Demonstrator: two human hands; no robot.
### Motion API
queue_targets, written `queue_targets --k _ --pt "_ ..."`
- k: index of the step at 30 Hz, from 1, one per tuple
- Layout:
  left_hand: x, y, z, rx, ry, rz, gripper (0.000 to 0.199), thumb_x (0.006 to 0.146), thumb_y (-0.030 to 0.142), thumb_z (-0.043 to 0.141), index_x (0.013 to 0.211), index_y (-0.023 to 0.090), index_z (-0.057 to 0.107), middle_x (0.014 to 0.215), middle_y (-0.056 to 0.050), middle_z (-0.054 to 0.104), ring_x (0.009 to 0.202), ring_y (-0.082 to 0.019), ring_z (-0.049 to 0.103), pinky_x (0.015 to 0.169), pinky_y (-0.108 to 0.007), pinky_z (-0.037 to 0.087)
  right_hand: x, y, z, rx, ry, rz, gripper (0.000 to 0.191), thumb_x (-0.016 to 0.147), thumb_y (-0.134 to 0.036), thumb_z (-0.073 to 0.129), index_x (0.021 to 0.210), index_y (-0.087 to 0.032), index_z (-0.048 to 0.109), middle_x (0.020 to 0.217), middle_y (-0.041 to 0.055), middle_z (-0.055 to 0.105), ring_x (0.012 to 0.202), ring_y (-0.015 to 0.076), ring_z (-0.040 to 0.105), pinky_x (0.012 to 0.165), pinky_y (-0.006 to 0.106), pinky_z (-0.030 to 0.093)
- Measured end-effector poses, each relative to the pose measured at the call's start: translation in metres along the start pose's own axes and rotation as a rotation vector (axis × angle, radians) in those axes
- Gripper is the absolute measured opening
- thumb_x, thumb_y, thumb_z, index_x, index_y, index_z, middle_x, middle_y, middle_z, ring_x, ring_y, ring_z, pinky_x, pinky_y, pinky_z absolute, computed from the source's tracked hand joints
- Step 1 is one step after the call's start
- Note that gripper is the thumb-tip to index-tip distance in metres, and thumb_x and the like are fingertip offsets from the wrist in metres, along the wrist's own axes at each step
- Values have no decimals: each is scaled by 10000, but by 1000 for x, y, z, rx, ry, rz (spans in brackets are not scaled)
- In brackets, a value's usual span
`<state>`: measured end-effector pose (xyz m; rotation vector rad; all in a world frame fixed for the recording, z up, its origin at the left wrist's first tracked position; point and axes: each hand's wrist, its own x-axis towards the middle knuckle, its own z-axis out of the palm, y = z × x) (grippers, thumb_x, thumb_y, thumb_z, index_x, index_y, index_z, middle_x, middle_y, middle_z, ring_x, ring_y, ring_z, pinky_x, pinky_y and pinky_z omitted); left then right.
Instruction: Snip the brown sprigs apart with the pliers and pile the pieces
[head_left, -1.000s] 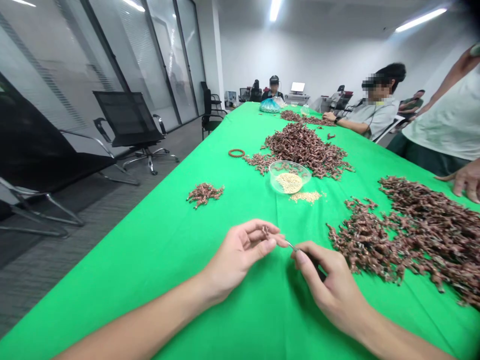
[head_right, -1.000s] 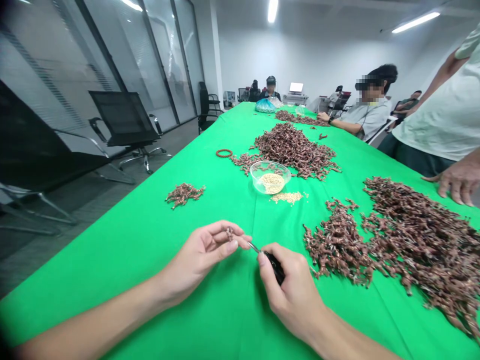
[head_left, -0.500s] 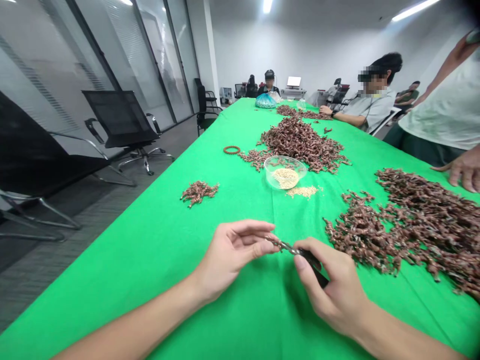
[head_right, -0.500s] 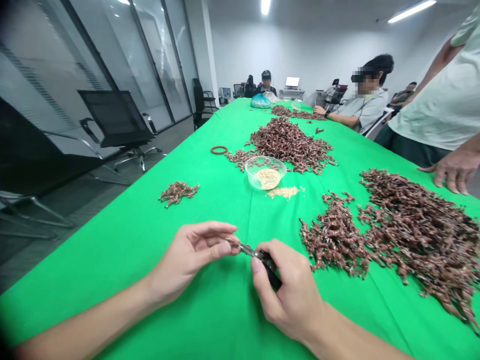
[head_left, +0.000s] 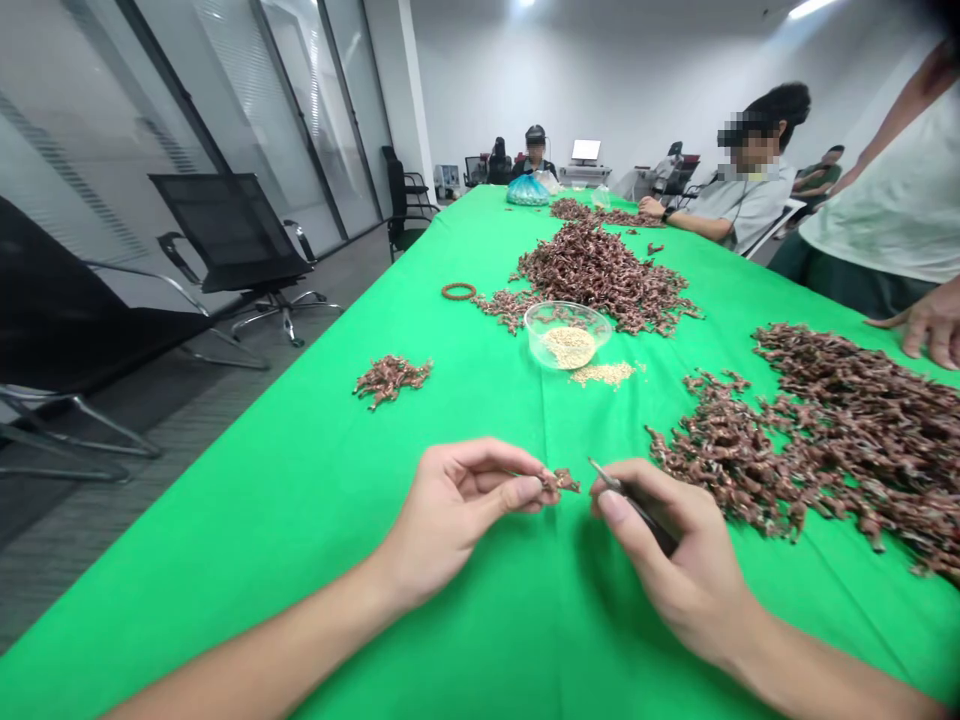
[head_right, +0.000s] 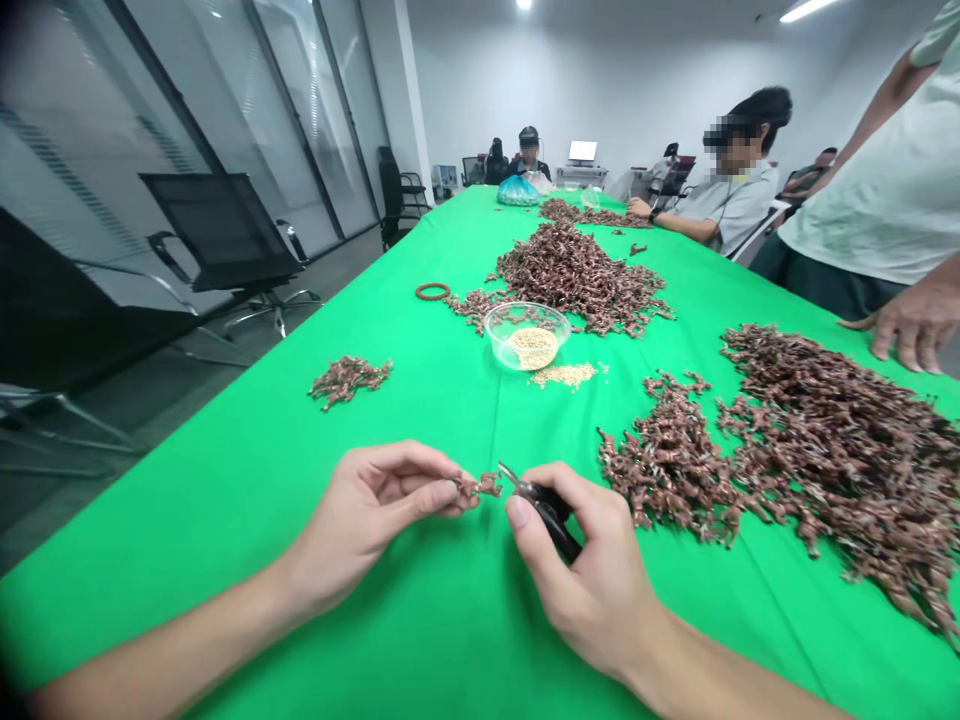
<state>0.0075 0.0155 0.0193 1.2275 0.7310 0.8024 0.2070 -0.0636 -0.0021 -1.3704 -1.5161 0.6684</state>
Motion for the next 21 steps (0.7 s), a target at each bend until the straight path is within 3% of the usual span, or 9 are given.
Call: queue_targets --k 4,10,16,18,21 --pt "-1 -3 0 -10 -33 -13 143 813 218 770 906 119 727 850 -71 790 784 -161 744 764 -247 598 4 -1 2 187 -60 215 305 929 -483 574 821 -201 612 654 -19 548 598 125 479 549 257 377" --pt "-1 -6 1 -26 -79 -40 125 823 213 760 899 122 720 852 -64 787 784 -153 738 778 -256 601 9 1 4 408 -156 338 331 864 -508 655 826 -184 599 645 -18 551 586 122 476 550 252 382" --pt "-3 -6 1 147 -147 -9 227 822 243 754 1018 142 700 965 -79 774 890 -190 731 851 -303 585 11 0 4 500 -82 348 307 801 -459 737 798 -180 609 666 -9 569 572 115 494 534 243 407" --pt "-6 -3 2 301 -180 57 308 784 247 788 1060 146 698 960 -75 773 876 -195 728 843 -300 579 11 -1 4 464 -72 318 289 821 -448 720 793 -181 614 660 -11 568 572 113 498 531 240 411" --pt "-8 0 4 517 -181 206 218 810 260 763 1003 163 734 918 -51 774 829 -175 718 813 -274 556 10 -3 5 390 -93 242 247 864 -413 683 788 -188 612 654 -24 559 585 105 508 538 223 426"
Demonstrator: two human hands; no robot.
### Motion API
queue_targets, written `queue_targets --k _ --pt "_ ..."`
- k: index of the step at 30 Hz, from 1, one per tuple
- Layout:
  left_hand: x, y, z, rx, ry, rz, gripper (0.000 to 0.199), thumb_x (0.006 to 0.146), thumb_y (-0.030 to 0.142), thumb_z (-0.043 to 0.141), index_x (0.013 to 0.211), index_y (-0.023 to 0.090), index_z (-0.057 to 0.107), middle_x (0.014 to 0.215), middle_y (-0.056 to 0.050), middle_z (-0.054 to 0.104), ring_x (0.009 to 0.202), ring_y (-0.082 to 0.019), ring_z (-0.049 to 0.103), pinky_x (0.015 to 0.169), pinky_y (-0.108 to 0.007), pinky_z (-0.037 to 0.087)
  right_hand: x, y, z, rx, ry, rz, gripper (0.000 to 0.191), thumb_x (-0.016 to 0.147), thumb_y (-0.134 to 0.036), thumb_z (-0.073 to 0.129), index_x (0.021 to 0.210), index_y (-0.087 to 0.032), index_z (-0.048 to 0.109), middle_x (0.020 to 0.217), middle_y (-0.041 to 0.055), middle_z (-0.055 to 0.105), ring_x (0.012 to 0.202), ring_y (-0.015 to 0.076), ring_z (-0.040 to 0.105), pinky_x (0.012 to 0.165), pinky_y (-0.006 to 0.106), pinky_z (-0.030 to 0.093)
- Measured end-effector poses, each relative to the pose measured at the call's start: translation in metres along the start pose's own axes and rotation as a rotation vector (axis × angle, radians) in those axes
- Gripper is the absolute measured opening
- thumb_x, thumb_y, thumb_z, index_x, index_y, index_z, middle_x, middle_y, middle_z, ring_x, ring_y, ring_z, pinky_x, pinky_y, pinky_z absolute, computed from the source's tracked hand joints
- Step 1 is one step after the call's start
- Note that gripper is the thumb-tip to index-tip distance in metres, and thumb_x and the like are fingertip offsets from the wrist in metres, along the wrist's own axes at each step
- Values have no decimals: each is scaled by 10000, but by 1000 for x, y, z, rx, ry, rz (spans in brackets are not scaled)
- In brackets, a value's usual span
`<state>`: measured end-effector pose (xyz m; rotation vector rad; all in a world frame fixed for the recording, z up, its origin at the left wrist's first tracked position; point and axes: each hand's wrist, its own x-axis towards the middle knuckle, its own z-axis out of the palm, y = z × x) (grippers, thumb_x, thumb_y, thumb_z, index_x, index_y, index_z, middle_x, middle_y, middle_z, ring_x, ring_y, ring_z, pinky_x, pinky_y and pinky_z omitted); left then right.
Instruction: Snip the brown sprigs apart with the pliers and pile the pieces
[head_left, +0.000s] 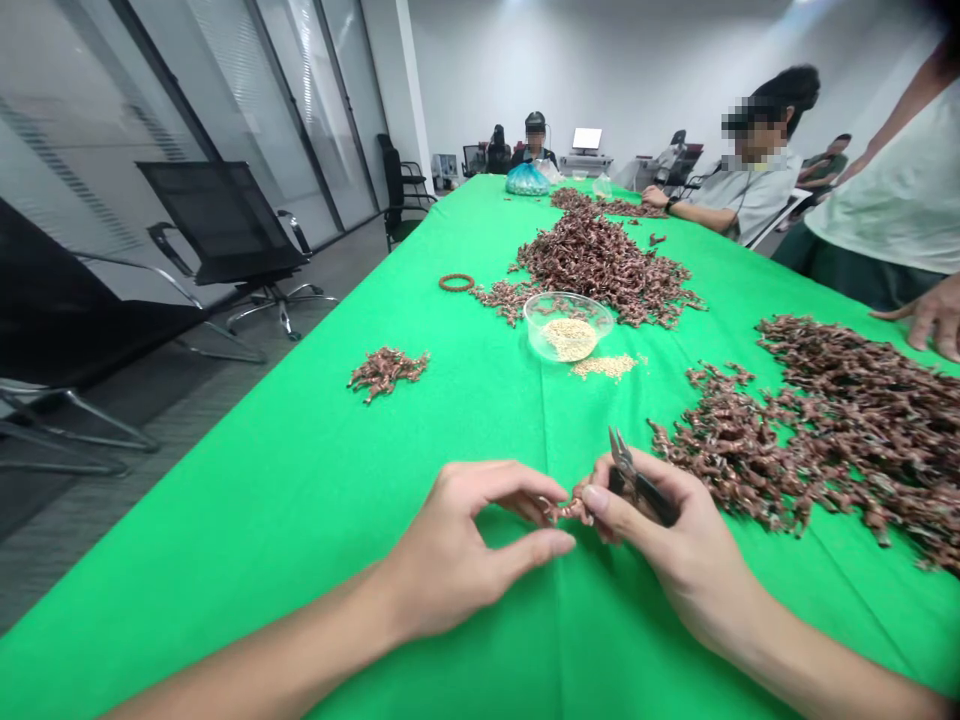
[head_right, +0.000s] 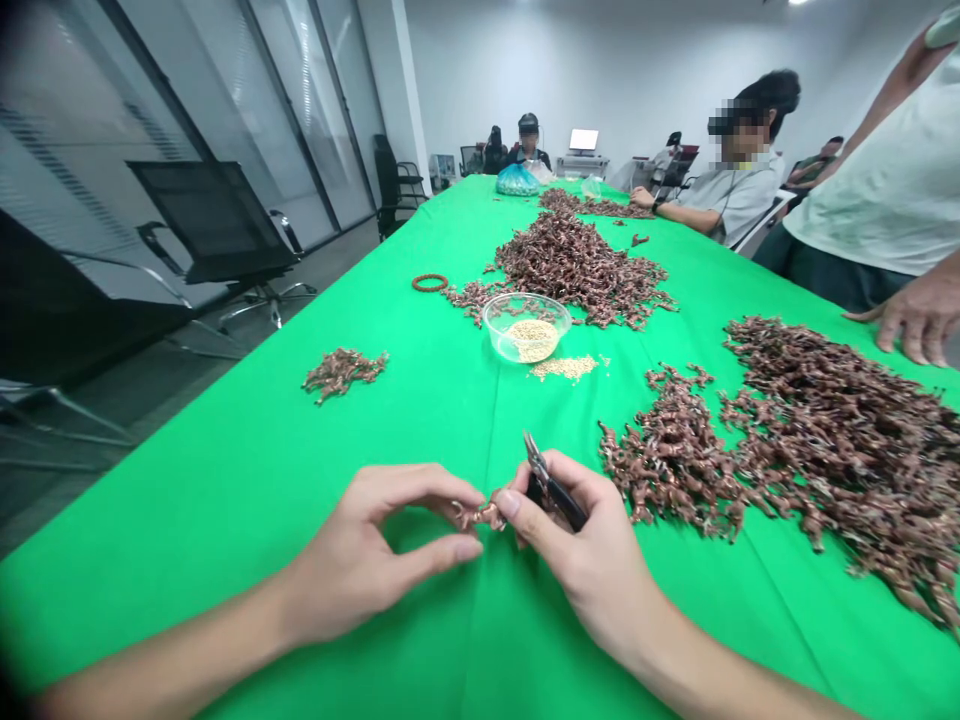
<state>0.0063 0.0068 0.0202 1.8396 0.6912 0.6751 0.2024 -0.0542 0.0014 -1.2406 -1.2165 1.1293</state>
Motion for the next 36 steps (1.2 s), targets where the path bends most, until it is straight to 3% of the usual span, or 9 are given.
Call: queue_targets --k 6,10,13,23,30,36 --pt "-1 1 -6 176 6 135 129 889 239 670 975 174 741 919 -39 766 839 -160 700 814 -259 525 -5 -1 -8 -382 12 -299 81 909 -298 629 943 -225 635 810 -3 677 713 135 632 640 242 501" --pt "0 0 -12 218 3 129 131 910 217 635 988 182 734 939 -40 754 859 -163 690 823 -261 516 -5 0 -21 -703 12 -605 161 912 -259 577 1059 -202 608 863 33 684 718 158 636 644 281 503" --pt "2 -2 -15 218 -28 148 133 916 212 626 1000 180 723 944 -50 743 871 -175 679 827 -272 511 -4 1 -25 -823 -26 -716 178 923 -216 531 1085 -172 589 862 64 667 736 174 631 646 302 507" --pt "3 -10 -17 193 -149 305 167 923 120 606 1069 122 686 1026 -88 692 935 -163 636 860 -279 495 -4 3 -22 -932 -44 -853 160 895 -131 588 1055 -124 582 881 105 670 734 174 603 643 316 500" --pt "3 -10 -18 215 -213 286 152 947 139 577 1058 107 675 995 -79 672 915 -146 618 840 -254 475 -5 2 -23 -977 -69 -873 151 883 -129 613 1029 -129 573 899 107 670 776 191 602 668 333 477" --pt "3 -8 -19 184 -297 230 138 965 161 548 1002 116 673 988 -82 663 928 -156 612 865 -262 460 -6 4 -24 -985 -118 -851 104 908 -154 589 1010 -148 566 825 77 636 676 161 540 578 305 416"
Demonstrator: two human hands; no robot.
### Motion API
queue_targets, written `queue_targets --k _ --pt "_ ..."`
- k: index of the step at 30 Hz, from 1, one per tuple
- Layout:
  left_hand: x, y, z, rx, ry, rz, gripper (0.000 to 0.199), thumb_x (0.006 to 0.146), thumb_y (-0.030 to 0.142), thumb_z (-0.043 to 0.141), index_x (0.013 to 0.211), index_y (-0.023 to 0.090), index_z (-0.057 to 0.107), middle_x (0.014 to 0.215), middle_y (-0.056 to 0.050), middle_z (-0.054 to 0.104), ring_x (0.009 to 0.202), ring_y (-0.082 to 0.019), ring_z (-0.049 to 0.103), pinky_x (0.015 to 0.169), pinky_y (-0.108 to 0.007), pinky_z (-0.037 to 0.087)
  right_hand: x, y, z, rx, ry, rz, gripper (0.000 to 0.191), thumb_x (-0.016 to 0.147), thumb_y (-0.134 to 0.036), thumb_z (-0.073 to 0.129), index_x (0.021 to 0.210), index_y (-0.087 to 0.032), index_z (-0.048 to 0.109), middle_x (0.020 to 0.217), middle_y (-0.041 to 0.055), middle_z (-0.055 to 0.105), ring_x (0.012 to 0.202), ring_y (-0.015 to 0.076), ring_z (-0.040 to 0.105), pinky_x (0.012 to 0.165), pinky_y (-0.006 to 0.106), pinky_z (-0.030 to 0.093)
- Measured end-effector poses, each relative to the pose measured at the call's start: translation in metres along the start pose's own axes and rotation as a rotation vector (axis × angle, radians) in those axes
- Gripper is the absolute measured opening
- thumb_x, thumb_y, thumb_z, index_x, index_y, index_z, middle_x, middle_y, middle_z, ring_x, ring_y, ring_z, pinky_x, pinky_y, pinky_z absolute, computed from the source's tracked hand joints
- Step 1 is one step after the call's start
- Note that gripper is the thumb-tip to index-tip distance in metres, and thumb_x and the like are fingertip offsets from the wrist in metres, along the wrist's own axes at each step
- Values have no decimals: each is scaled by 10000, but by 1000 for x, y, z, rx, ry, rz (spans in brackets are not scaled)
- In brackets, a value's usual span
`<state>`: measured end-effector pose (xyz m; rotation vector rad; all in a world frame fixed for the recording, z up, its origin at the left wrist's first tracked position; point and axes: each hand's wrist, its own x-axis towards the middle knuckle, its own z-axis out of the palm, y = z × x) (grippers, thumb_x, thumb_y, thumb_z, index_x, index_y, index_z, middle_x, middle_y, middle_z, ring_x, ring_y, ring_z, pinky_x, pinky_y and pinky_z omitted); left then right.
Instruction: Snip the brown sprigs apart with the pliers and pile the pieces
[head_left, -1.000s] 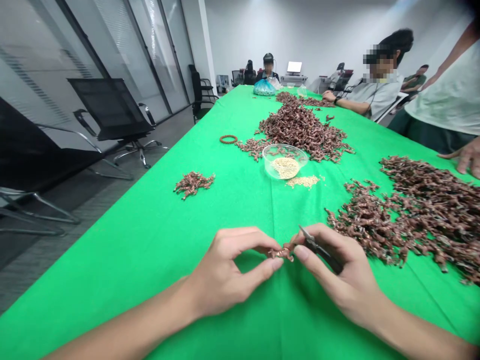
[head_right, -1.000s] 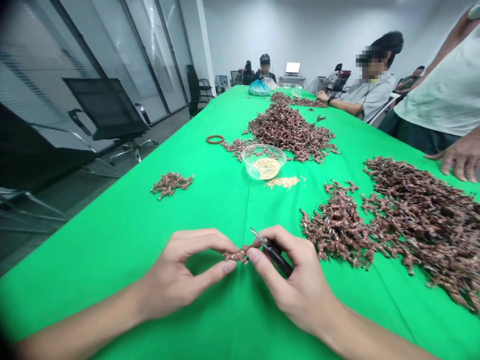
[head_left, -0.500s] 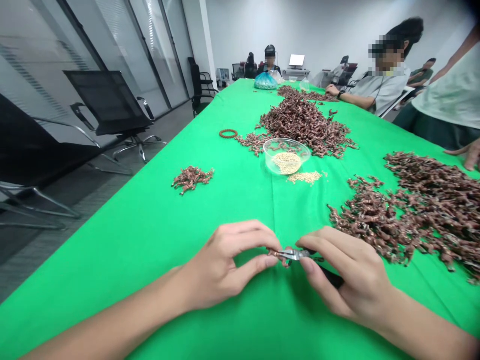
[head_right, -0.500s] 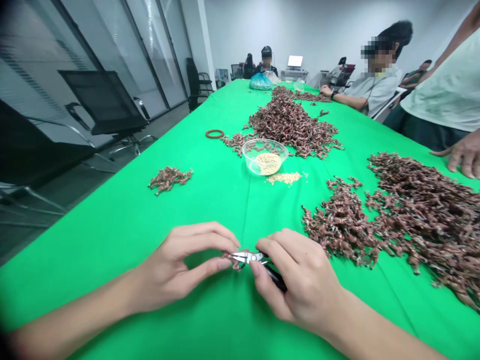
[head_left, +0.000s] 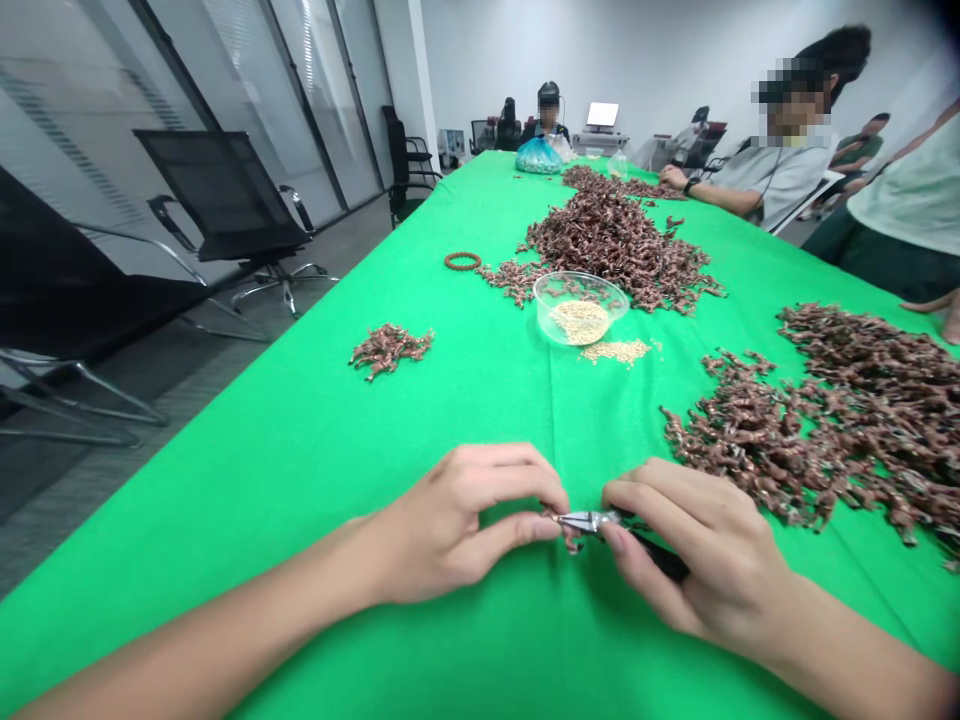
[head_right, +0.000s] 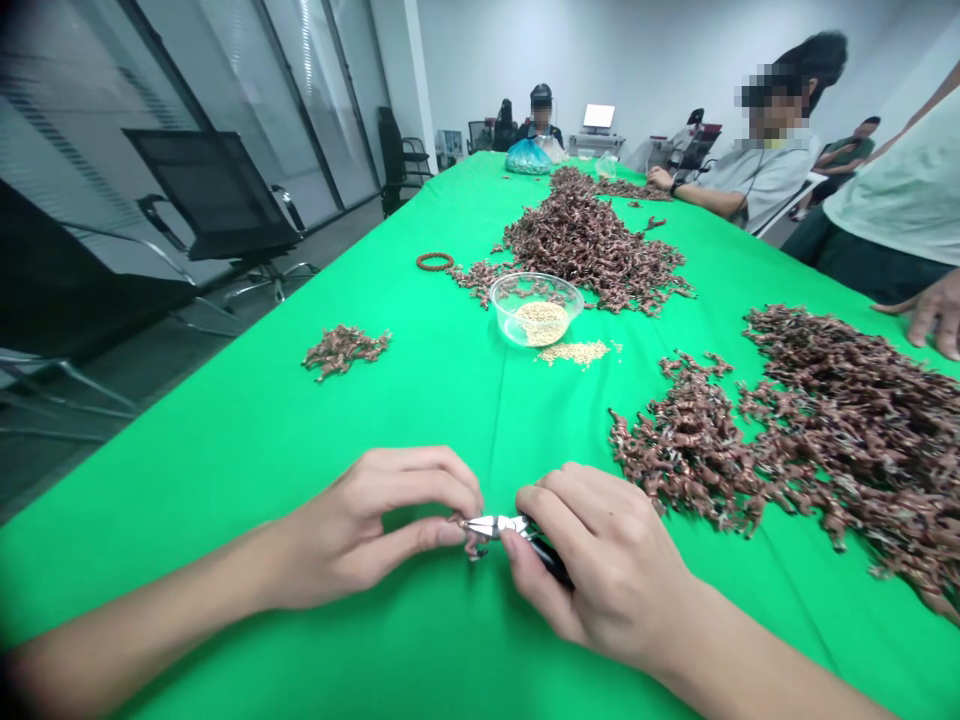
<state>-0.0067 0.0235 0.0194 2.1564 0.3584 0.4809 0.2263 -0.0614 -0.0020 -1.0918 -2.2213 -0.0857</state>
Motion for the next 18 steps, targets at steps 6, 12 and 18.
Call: queue_targets --k 6,12,18 --pt "1 -1 -1 -57 -25 -47 115 951 180 578 961 113 671 962 -79 661 907 -155 612 853 -257 461 -3 1 2 36 -40 6 86 915 -154 573 999 -158 550 755 43 585 600 136 470 527 287 349" --pt "2 -1 3 2 50 -70 139 966 206 558 957 133 676 939 -53 656 885 -148 598 836 -262 446 -3 -2 6 10 -5 49 24 928 -161 558 951 -161 560 712 25 542 573 128 438 519 278 335" --pt "-1 -2 13 113 196 -54 133 966 192 547 999 131 660 977 -61 633 897 -153 585 821 -274 445 -2 -7 10 -48 25 120 62 940 -176 548 922 -140 595 682 20 535 563 124 456 532 284 340"
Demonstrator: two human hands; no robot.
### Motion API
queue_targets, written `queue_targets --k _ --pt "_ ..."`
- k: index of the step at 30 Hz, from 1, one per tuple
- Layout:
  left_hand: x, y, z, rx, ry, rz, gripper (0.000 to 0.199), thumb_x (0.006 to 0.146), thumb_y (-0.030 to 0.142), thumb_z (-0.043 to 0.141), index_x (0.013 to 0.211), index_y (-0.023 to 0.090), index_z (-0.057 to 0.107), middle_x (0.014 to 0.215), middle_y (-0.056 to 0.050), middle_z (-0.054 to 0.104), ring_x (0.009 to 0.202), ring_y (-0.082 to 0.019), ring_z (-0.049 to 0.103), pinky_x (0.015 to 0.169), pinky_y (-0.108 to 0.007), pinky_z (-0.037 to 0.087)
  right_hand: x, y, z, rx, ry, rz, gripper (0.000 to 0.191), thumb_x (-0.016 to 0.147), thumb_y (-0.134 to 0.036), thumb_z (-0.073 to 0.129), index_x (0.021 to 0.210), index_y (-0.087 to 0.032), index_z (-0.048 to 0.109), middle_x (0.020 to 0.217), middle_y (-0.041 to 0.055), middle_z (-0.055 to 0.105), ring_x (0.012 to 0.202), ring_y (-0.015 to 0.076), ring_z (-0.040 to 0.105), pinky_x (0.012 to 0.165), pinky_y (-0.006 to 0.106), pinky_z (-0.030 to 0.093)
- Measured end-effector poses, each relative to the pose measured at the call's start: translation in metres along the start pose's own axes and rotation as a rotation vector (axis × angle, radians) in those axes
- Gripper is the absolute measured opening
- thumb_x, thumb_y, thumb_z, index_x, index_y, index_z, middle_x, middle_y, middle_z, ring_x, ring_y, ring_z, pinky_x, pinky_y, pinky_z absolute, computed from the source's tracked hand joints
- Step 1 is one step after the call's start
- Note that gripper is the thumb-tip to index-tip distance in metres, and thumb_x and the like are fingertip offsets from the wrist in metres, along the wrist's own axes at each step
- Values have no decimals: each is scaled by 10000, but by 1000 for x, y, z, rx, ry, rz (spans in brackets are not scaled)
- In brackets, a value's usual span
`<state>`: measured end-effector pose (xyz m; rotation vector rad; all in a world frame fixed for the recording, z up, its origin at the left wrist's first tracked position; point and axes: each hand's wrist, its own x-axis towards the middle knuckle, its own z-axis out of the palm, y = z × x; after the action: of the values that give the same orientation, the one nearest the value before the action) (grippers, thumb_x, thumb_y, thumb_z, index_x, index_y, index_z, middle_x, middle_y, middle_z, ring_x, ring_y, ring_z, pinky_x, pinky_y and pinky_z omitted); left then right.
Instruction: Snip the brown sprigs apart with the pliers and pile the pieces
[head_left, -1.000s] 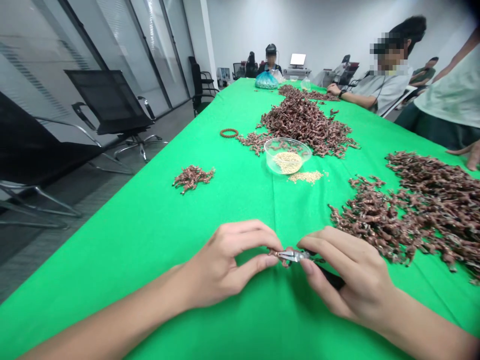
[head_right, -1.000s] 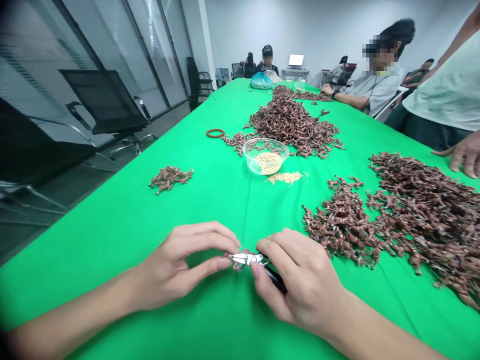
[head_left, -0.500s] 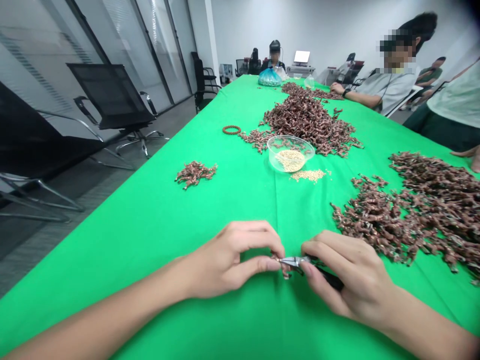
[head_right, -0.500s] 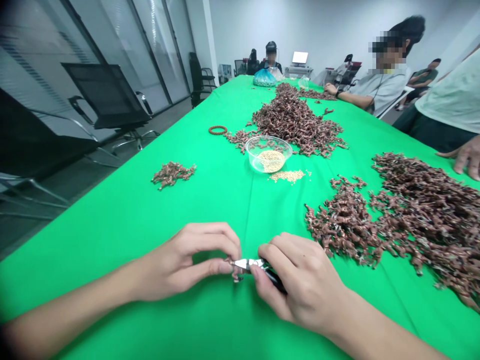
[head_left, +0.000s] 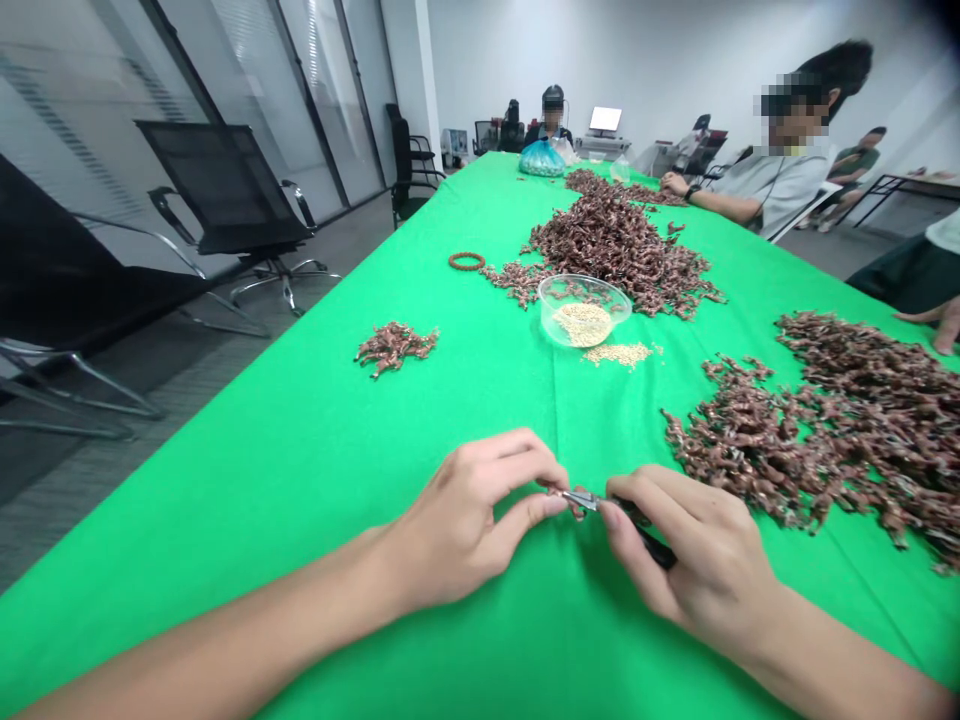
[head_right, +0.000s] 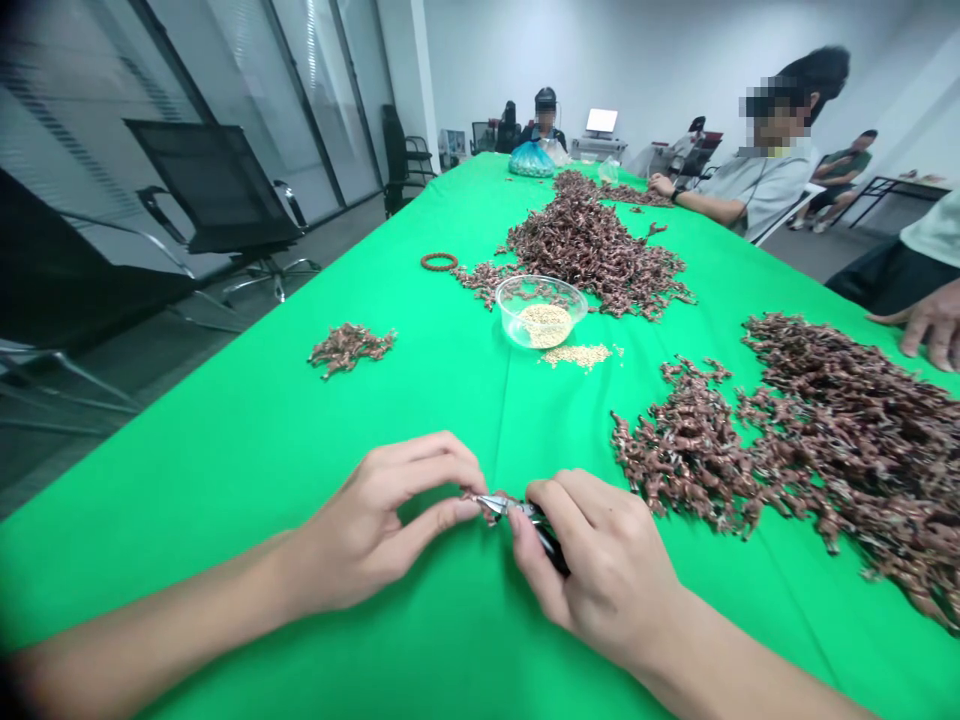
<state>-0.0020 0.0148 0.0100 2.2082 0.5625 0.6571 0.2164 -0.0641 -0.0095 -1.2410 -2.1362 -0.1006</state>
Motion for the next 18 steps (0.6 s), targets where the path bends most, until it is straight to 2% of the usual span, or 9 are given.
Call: queue_targets --k 10,18 --pt "-9 4 11 132 152 64 163 970 151 513 1067 134 643 1010 -80 626 883 -168 593 809 -293 466 -1 -9 1 -94 87 7 36 937 -164 568 923 -139 591 745 47 603 618 132 530 562 287 362" --pt "-10 9 15 180 203 50 177 968 142 506 1079 142 644 1006 -76 634 856 -168 605 781 -292 474 -5 -14 3 -146 98 17 68 932 -167 574 979 -121 591 784 70 635 650 148 567 571 287 398"
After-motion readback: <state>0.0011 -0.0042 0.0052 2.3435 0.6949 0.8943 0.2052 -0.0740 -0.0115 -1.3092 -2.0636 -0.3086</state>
